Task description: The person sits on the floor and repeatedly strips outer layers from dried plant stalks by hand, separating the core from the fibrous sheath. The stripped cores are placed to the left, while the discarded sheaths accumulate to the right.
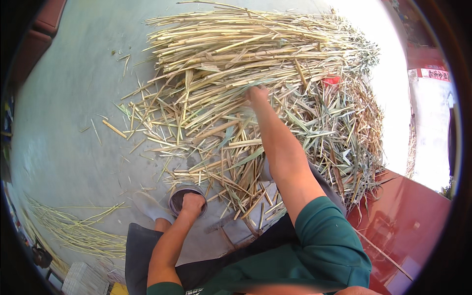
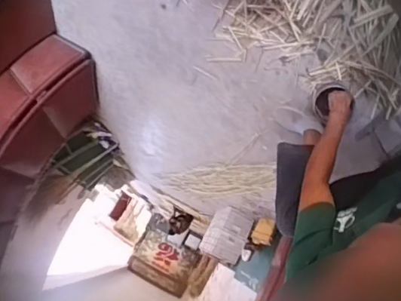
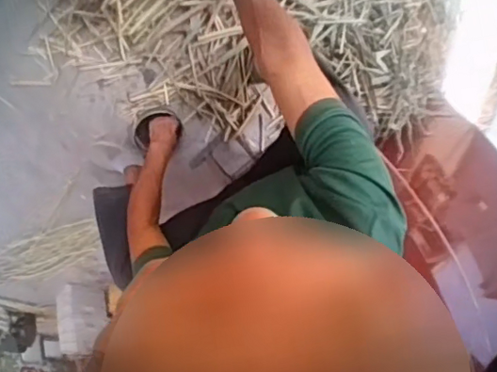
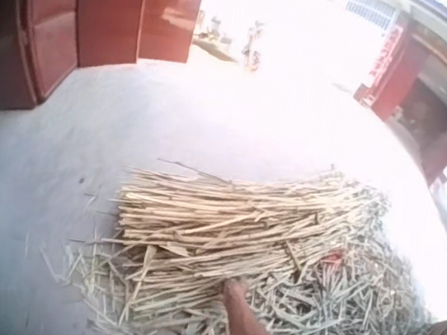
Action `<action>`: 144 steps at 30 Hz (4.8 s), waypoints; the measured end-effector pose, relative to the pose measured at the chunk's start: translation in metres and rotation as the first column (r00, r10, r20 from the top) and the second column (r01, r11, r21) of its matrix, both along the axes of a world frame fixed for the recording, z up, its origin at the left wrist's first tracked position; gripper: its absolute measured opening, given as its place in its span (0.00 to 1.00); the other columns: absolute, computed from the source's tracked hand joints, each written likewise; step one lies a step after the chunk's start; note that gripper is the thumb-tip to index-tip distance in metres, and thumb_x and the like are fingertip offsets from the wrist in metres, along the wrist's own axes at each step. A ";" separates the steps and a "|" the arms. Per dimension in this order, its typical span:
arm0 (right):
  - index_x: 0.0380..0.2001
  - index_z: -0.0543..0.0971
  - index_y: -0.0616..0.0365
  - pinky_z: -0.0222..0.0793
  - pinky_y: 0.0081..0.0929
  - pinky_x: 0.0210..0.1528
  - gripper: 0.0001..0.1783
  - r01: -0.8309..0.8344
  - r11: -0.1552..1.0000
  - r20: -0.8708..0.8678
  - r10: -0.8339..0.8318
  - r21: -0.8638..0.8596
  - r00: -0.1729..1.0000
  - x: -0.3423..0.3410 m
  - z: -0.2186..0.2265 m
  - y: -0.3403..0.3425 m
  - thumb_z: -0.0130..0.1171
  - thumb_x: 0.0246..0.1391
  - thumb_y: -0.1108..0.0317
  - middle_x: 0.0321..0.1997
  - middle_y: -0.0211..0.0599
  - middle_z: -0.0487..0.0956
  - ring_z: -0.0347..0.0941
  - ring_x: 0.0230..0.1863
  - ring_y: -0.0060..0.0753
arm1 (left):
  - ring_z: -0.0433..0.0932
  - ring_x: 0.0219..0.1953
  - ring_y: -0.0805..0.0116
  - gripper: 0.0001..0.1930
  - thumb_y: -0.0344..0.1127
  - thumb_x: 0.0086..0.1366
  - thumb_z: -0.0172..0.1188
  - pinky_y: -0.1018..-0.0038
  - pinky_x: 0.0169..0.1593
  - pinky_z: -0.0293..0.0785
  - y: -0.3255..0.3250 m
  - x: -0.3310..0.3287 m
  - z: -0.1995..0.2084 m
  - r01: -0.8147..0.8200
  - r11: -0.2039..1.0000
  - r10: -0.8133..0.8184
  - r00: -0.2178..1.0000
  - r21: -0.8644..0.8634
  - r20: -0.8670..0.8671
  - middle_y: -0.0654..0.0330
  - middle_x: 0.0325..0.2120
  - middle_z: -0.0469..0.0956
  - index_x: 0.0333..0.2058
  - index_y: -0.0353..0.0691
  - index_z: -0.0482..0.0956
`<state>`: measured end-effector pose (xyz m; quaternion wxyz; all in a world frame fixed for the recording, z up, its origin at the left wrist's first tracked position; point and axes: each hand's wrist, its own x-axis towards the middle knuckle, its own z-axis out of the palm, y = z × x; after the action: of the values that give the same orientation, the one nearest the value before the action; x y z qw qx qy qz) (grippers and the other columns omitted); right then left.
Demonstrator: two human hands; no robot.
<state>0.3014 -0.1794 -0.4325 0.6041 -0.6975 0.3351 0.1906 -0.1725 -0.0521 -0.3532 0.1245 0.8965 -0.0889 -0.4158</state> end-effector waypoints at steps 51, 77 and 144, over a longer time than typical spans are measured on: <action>0.42 0.79 0.58 0.82 0.18 0.33 0.08 -0.491 0.560 0.315 0.385 0.668 0.867 -0.196 0.422 0.026 0.65 0.62 0.70 0.36 0.34 0.84 0.83 0.35 0.24 | 0.77 0.26 0.66 0.08 0.36 0.55 0.74 0.67 0.37 0.65 0.076 0.126 0.404 -0.304 0.833 0.450 -0.111 -0.462 0.886 0.64 0.25 0.83 0.32 0.43 0.86; 0.45 0.76 0.60 0.81 0.17 0.34 0.11 -0.328 0.602 0.251 0.210 0.728 0.945 -0.158 0.403 0.043 0.61 0.66 0.64 0.38 0.33 0.82 0.82 0.38 0.24 | 0.79 0.31 0.60 0.05 0.38 0.57 0.69 0.65 0.42 0.64 0.158 0.106 0.417 -0.526 0.798 0.409 0.114 -0.294 0.906 0.60 0.24 0.82 0.30 0.45 0.86; 0.36 0.78 0.67 0.81 0.20 0.31 0.20 -0.481 0.751 0.448 0.274 0.453 0.851 -0.187 0.425 0.038 0.68 0.61 0.58 0.33 0.43 0.84 0.83 0.32 0.27 | 0.78 0.32 0.75 0.07 0.35 0.63 0.71 0.74 0.40 0.75 0.102 0.150 0.387 -0.252 0.499 0.811 -0.201 -0.829 0.549 0.65 0.30 0.85 0.34 0.38 0.86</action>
<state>0.1147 -0.1413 -0.0071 0.7760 -0.5701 0.0010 0.2700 -0.0222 0.0499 0.0336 0.4029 0.8057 0.1791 0.3956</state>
